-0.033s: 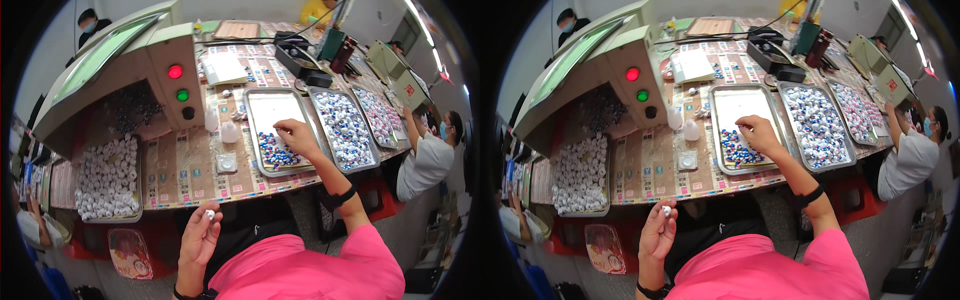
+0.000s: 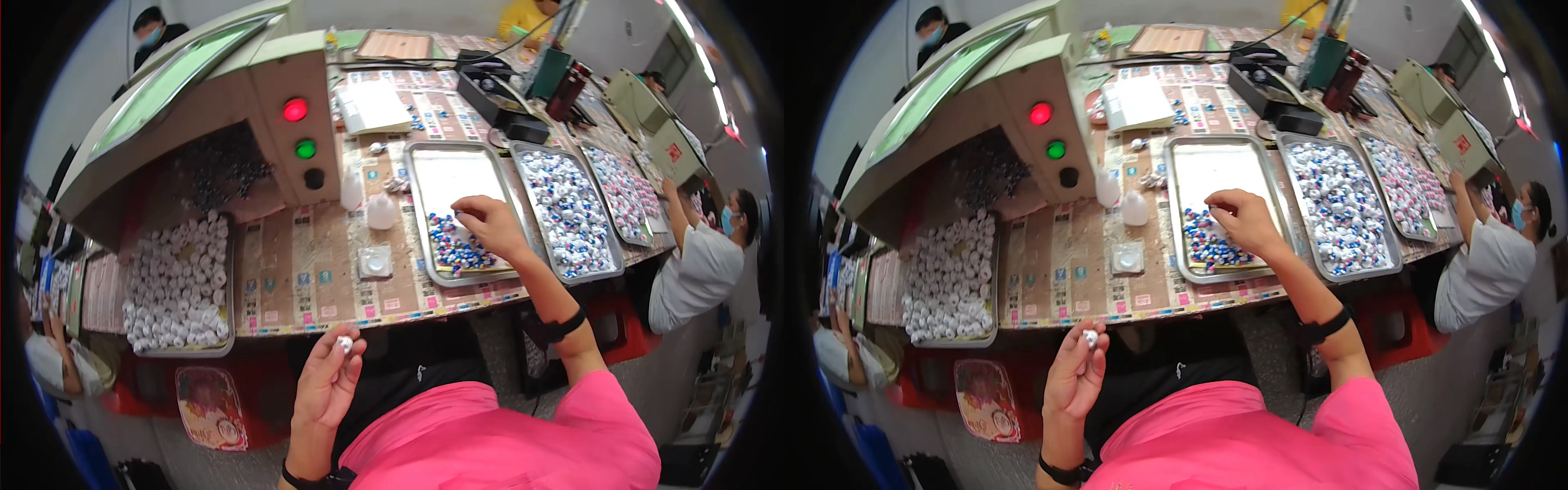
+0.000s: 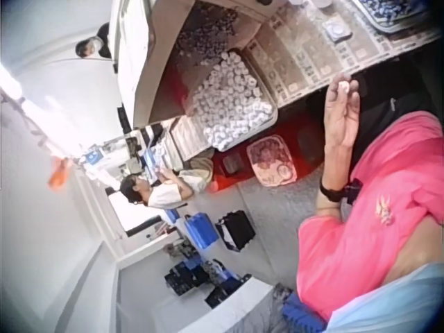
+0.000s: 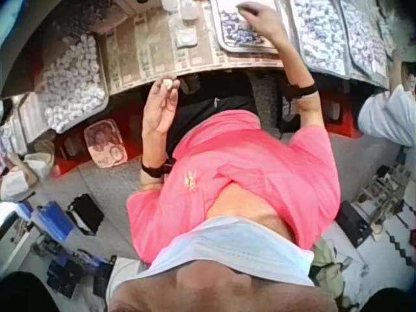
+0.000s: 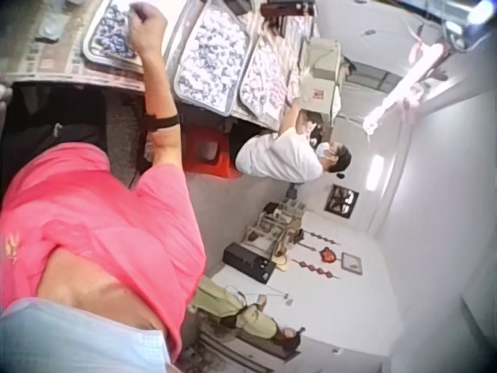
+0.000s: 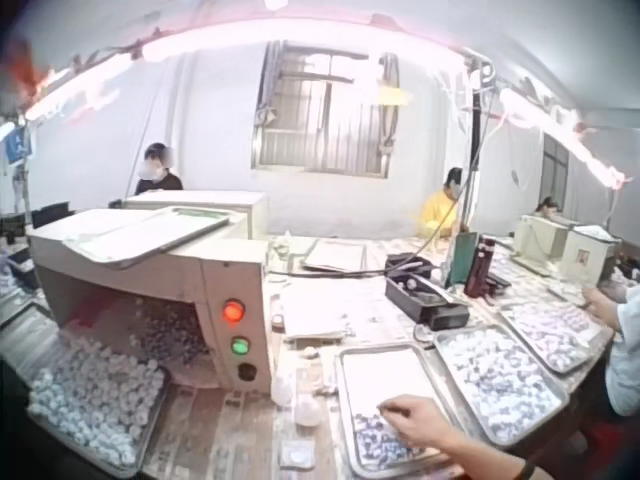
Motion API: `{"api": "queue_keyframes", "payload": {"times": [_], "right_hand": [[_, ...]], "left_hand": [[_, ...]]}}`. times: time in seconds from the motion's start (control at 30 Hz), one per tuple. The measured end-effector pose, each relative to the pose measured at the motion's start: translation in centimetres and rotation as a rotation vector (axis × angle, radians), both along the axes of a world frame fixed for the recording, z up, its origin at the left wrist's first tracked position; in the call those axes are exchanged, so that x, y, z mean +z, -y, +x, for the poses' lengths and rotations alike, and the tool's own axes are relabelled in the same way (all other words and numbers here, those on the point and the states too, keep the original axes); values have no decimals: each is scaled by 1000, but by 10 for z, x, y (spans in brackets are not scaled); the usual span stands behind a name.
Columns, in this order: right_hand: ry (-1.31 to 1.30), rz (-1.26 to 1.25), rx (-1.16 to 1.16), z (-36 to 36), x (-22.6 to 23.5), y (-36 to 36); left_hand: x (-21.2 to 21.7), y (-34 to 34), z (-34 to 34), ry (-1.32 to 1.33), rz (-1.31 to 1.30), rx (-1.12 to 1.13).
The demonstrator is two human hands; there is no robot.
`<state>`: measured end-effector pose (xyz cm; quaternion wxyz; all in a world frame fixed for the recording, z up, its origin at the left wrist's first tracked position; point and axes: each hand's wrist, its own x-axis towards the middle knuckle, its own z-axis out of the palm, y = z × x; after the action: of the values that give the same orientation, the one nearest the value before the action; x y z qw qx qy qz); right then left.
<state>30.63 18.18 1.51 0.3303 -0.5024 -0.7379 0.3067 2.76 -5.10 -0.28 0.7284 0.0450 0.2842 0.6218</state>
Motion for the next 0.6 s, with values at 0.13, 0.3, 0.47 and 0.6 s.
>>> {"api": "queue_keyframes", "payload": {"times": [0.13,0.3,0.47,0.6], "right_hand": [[-276,-307,112,-19,24,35],[-325,-464,246,-53,36,63],[-193,-209,262,-76,14,64],[37,119,271,-94,13,61]], "left_hand": [[4,-16,-1,11,-38,-16],[1,-19,-2,85,60,-54],[12,-16,2,24,-36,26],[3,-11,-2,54,10,0]]}}
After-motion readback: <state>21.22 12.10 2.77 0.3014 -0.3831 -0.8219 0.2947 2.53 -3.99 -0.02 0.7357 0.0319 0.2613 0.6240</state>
